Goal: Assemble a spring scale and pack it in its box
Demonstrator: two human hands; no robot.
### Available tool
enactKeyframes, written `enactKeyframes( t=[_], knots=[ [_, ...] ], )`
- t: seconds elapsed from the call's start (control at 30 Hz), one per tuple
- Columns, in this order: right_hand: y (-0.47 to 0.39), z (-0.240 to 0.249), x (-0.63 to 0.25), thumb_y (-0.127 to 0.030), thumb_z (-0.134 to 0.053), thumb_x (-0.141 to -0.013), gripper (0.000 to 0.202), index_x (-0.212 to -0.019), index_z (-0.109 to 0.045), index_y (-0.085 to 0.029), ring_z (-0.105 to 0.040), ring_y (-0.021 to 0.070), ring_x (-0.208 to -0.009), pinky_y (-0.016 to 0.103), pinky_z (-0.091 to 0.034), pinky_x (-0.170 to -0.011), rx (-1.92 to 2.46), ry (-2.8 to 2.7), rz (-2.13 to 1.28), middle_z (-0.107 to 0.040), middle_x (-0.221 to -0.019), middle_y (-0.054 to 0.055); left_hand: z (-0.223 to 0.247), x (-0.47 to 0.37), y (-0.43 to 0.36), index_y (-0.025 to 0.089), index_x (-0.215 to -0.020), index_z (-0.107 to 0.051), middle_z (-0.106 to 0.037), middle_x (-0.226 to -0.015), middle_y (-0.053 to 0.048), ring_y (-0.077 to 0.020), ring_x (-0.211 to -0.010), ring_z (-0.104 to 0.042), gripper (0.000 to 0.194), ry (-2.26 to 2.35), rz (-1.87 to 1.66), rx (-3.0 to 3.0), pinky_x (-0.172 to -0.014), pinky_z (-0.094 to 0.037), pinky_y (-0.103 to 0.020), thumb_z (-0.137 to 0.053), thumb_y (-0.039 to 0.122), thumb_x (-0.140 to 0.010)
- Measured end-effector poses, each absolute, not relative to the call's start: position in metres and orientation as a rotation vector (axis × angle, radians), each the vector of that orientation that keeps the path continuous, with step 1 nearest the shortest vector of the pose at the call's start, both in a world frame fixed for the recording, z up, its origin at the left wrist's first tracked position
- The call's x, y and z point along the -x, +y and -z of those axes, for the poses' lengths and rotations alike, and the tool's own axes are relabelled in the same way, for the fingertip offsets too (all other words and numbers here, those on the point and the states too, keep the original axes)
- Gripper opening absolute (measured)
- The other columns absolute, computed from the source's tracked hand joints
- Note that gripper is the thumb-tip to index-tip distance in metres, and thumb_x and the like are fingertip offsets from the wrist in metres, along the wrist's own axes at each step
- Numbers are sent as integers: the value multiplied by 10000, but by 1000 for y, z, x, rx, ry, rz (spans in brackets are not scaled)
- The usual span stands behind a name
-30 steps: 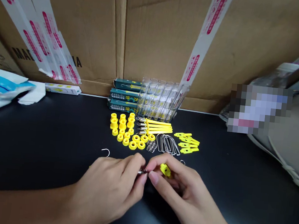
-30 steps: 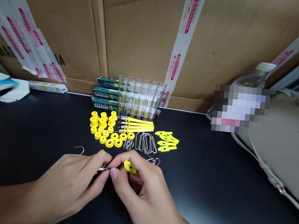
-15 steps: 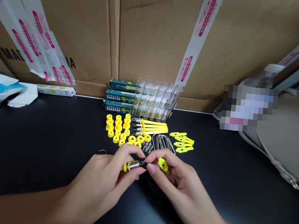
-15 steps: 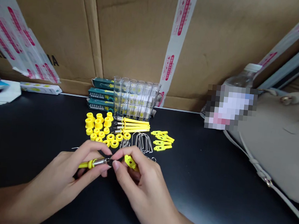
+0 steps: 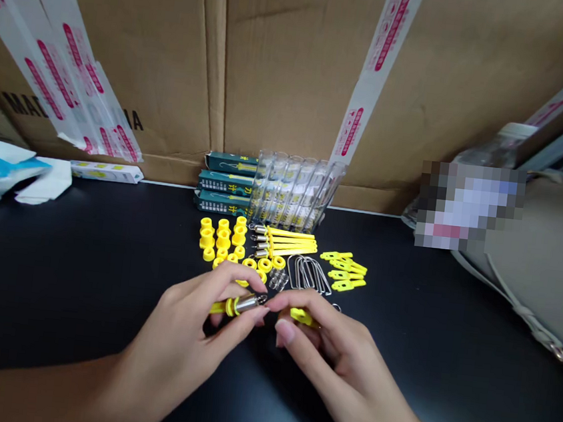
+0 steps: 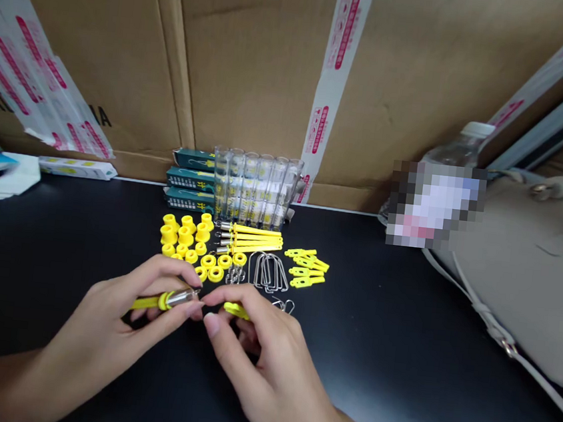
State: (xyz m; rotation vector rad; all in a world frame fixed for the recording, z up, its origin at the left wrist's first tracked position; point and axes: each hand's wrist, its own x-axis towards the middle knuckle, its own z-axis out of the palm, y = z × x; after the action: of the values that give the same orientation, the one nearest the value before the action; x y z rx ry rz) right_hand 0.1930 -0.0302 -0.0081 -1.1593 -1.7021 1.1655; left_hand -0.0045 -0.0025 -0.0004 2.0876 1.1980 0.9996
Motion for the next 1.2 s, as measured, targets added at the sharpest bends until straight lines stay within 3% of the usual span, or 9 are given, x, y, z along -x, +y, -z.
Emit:
enactKeyframes(
  t=[0.1,0.17,0.27,0.5,0.67,0.87,1.2],
  knots=[
    [-30,6,-192,-383,-548,-1001,164,-1086,-635,-273,-512,122,-621,240,-416,-561,1142,-1708,-1136,-623,-819,-20,-1,7,-6,311,-1167,-581,-717,-1063,61,-126,-927,-688,242,1171,-1007,-2308,-842,-527,-212,-610,228,-942],
    [-30,5,-192,-341,-577,-988,125,-1069,-639,-267,-539,120,-652,236,-436,-588,1114,-1714,-1093,-647,-860,-15,-3,8,-9,273,-1237,-565,-692,-1083,16,-160,-983,-640,269,1070,-953,-2466,-886,-503,-263,-516,206,-981],
    [-31,2,-191,-276,-613,-966,69,-1020,-648,-251,-548,104,-642,213,-434,-578,1083,-1745,-1005,-641,-817,-31,-7,8,-11,233,-1217,-570,-674,-1001,2,-171,-913,-581,279,998,-886,-2553,-829,-476,-280,-408,135,-1012],
    [-37,2,-193,-241,-572,-983,120,-1091,-621,-255,-547,112,-621,215,-450,-564,1107,-1798,-854,-628,-783,-33,-9,5,-11,187,-885,-566,-632,-837,-4,-187,-798,-544,210,988,-830,-2597,-742,-429,-328,-395,104,-973],
    [-37,0,-194,-199,-519,-998,156,-1117,-603,-254,-642,127,-779,224,-513,-698,1097,-1853,-801,-689,-948,-2,-5,4,-12,171,-852,-559,-597,-781,-1,-172,-714,-550,229,976,-843,-2674,-691,-410,-334,-373,76,-945],
    [-36,-2,-193,-166,-574,-954,93,-1023,-623,-206,-631,115,-720,209,-518,-696,1024,-1992,-678,-669,-849,-5,-6,5,-9,179,-773,-532,-545,-732,8,-177,-690,-495,232,993,-807,-2708,-672,-364,-349,-384,88,-927],
    [-37,2,-192,-151,-578,-964,123,-1059,-608,-224,-668,116,-783,192,-537,-737,1045,-2015,-680,-693,-913,-5,-8,5,-7,193,-741,-438,-482,-723,19,-177,-711,-434,210,998,-765,-2650,-656,-293,-343,-391,91,-919]
  ],
)
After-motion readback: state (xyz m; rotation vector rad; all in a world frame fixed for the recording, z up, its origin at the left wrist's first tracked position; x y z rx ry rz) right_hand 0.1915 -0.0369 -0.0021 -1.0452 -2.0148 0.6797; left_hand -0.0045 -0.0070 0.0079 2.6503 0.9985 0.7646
